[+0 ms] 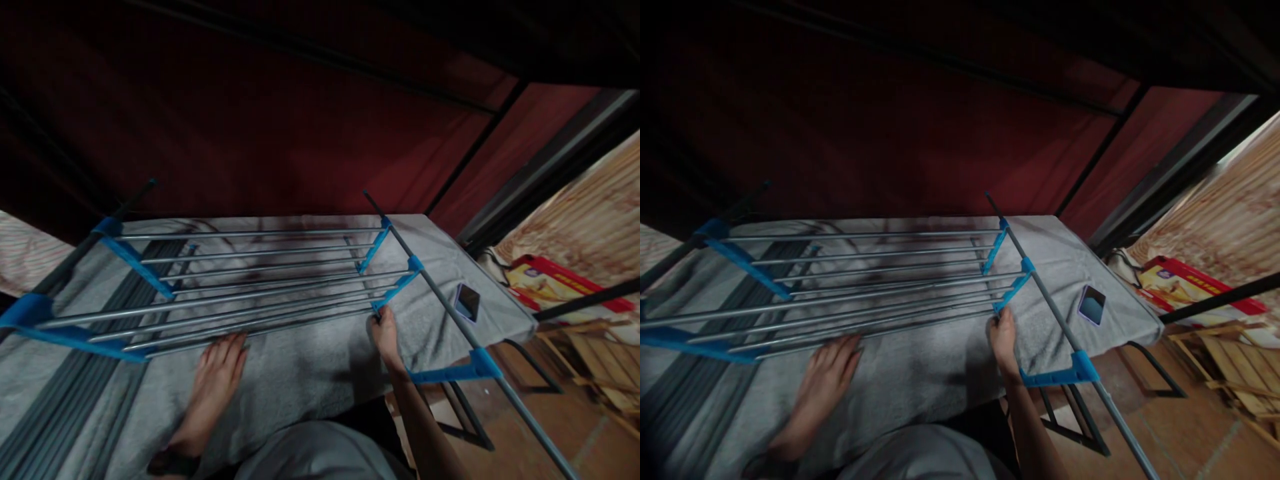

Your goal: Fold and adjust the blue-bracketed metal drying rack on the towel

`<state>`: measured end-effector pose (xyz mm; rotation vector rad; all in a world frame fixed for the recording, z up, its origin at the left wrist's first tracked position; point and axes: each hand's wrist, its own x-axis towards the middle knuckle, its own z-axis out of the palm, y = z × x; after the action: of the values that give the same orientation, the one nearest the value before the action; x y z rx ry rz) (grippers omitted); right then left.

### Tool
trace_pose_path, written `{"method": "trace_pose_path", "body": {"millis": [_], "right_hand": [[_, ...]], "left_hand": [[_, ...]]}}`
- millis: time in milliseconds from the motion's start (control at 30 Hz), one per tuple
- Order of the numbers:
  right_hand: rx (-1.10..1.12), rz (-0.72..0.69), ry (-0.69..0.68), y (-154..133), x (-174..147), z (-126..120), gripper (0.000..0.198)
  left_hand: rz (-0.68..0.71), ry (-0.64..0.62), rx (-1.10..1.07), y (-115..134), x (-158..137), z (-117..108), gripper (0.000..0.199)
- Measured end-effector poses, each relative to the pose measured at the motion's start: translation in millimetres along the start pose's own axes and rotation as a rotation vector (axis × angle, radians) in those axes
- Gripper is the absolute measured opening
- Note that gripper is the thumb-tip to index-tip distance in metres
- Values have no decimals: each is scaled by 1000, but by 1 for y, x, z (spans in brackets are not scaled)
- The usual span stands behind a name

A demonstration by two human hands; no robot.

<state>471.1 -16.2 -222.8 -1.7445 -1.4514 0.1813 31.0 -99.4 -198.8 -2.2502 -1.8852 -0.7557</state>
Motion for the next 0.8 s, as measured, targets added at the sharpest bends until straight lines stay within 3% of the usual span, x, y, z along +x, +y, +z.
{"method": "trace_pose_path", "body": {"millis": [133,300,800], "right_hand": [[0,34,2,-2,2,1,32],[-25,82,31,-4,3,5,25],[-116,104,34,-12,4,8,25]], "left_hand": [[61,-80,11,5,24,19,45],[54,-98,1,-5,31,24,46],[31,-157,-74,3,38,4,42]]}}
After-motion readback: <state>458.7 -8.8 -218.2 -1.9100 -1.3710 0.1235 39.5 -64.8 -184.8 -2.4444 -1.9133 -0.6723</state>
